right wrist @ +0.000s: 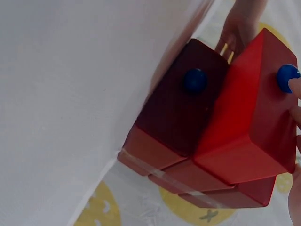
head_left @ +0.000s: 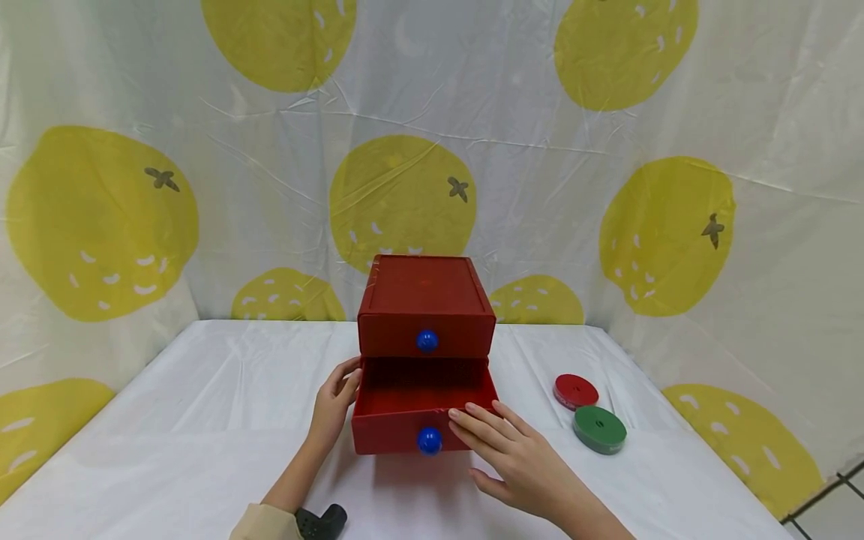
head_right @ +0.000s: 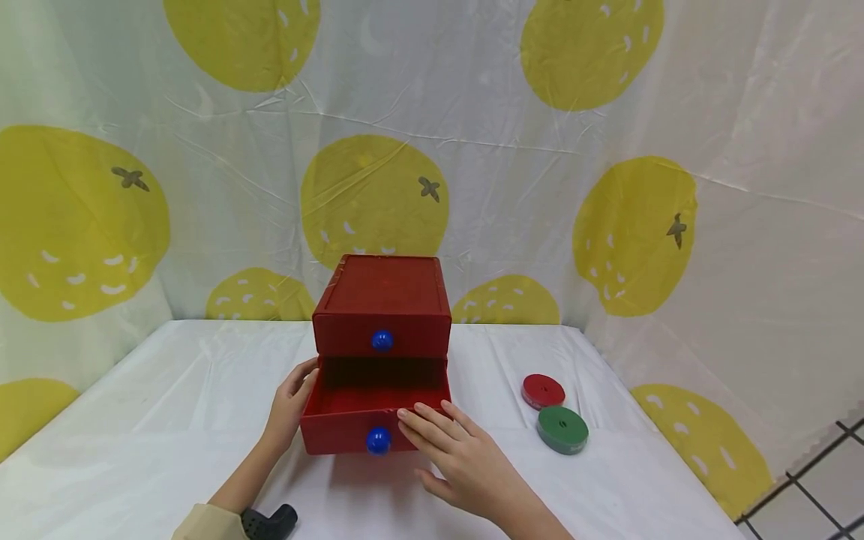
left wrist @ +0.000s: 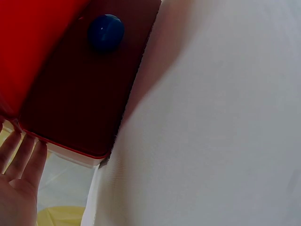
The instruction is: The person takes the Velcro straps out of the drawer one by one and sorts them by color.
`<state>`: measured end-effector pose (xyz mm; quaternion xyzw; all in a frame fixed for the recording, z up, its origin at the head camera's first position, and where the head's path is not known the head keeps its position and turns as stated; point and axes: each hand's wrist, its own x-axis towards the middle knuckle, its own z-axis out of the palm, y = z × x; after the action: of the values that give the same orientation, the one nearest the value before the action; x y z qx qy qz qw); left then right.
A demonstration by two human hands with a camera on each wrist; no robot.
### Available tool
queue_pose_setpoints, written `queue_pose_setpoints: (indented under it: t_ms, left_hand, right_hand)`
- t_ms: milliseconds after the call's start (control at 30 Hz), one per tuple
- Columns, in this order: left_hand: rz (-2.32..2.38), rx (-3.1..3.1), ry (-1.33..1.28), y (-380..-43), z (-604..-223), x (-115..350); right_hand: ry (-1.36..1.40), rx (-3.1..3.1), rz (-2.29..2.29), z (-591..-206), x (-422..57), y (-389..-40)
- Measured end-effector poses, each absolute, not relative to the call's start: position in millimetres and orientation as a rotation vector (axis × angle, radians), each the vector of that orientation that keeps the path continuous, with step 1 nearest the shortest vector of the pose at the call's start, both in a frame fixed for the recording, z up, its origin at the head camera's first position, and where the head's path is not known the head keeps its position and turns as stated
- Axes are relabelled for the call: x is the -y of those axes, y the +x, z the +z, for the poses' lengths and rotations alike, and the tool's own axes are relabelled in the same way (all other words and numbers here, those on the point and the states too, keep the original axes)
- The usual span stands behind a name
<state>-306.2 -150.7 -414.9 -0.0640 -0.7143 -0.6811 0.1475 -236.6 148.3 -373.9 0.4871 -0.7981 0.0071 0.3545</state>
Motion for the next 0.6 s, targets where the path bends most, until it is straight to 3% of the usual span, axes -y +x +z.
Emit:
queue_pose_setpoints:
  t_ms: [600]
  left_hand:
    - [-1.990, 2.020, -0.193, -308.7, -415.5, 150.2]
  right_hand:
    - [1.186, 2.104, -0.041, -377.1, -139.3, -250.8]
